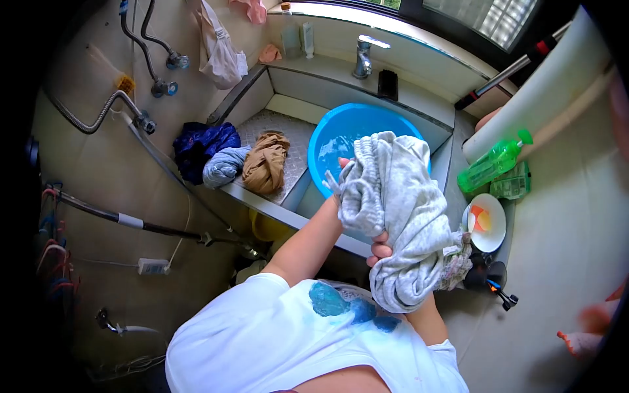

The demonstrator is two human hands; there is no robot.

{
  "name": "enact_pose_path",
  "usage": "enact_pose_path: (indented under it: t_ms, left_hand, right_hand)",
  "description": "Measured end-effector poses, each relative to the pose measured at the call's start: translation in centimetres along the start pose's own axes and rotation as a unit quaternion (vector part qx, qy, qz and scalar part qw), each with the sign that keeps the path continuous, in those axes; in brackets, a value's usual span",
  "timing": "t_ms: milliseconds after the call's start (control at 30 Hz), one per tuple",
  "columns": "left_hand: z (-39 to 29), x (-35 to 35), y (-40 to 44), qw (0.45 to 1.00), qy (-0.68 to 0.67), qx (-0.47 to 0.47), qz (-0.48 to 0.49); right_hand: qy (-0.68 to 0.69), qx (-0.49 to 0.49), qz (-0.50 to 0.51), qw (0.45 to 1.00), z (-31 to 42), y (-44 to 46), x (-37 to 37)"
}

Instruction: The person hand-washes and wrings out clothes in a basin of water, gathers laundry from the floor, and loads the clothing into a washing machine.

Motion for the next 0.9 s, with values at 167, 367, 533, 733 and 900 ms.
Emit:
enact_pose_path:
  t_ms: [167,367,533,733,900]
  left_hand:
    - [-2.7,-6.1,1.6,0.986,0.161,-0.008,-0.041]
    - [-4.0,-5.8,6.5,0.96,0.247,0.081,-0.108]
    - [-6.8,-2.0,8.9,0.788,0.605,0.018,-0.114]
    - [-9.6,-1.1,9.7,0.708,0.7,-0.009,-0.093]
    - [-10.1,-0.4,10.0,0.551,0.826,-0.019,-0.116]
  right_hand:
    - [-0.094,0.124,-0.069,0.985,0.8,1.4,-1.2]
    - [-0.314,0.223,-0.206,0.9,4.4,3.1,0.6]
    - [-0.503,0.191,-0.381,0.752,6.4,7.7,1.0]
    - [-0.645,0.231,-0.402,0.607,8.9,12.3,2.2]
    - [-0.682,0.278,-0.44,0.514,11.4,14.5,5.2]
Point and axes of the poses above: each hand's wrist, its own y-axis towards the middle knuckle, its own x-axis out of the back of the hand, z = x × y, the point moved 2 cm from there along y, towards the middle knuckle, and after that the axes turned 13 degrees about -x, right-handed, at the moved point
